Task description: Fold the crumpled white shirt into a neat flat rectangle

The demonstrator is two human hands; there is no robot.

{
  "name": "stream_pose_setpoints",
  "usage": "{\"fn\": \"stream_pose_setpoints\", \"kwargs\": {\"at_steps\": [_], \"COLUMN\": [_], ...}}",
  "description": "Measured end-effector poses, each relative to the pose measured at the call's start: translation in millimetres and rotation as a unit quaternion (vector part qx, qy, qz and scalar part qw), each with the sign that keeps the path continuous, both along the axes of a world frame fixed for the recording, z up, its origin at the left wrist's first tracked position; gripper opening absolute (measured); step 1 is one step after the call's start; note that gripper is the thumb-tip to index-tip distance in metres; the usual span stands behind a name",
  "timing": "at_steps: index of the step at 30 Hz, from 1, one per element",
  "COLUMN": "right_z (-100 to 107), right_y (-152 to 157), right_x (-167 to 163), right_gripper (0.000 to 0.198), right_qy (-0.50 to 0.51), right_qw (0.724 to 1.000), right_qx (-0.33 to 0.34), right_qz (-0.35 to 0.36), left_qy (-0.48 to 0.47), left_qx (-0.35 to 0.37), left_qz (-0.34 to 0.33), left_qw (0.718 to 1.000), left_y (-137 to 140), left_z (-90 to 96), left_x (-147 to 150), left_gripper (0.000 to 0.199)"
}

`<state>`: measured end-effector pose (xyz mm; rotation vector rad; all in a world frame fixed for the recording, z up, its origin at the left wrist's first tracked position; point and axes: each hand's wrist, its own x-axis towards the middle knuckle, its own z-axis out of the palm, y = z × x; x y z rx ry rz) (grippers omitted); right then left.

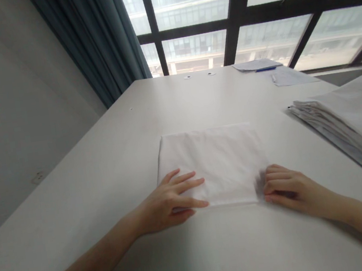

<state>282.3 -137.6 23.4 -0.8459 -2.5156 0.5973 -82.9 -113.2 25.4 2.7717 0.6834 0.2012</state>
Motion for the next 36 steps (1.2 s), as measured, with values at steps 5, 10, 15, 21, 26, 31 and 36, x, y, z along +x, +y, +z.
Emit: {"fn": "stream_pose_setpoints", "kwargs": {"at_steps": [5,10,15,21,26,31,36], "right_z": [-3.4,-3.6,-2.9,-1.6,1.9,1.9,3.9], "right_y": [-1.3,-0.1,0.8,0.0,-1.9,-2.7,-2.7], "right_x": [-0.7,-0.5,0.5,2.2,3.2,4.7,4.8], "right_gripper": [0.01,0.017,0.016,0.022,0.031,0.03,0.031], "right_qy": [-0.011,-0.037,-0.016,-0.009,-0.034,-0.039,-0.026], "right_qw": [1.0,0.999,0.999,0.999,0.999,0.999,0.999], "right_qx": [0.017,0.024,0.026,0.034,0.02,0.009,-0.002], "right_qz": [-0.01,0.027,0.036,0.026,0.022,0.022,0.025], "left_qy": [-0.008,-0.007,-0.037,-0.155,-0.155,-0.149,-0.15], "left_qx": [-0.001,0.002,-0.026,-0.043,0.006,0.085,0.171], "left_qz": [0.0,-0.001,0.006,0.033,0.015,0.009,-0.017], "left_qw": [1.0,1.0,0.999,0.986,0.988,0.985,0.974], "left_y": [-0.9,-2.5,-1.3,4.9,0.7,-2.6,-4.3], "left_z": [2.0,1.9,-0.9,-4.5,0.7,4.0,5.1], "left_x": [0.8,1.4,-1.4,-2.6,3.5,5.1,5.6], "left_gripper": [0.036,0.037,0.041,0.022,0.016,0.013,0.014]}}
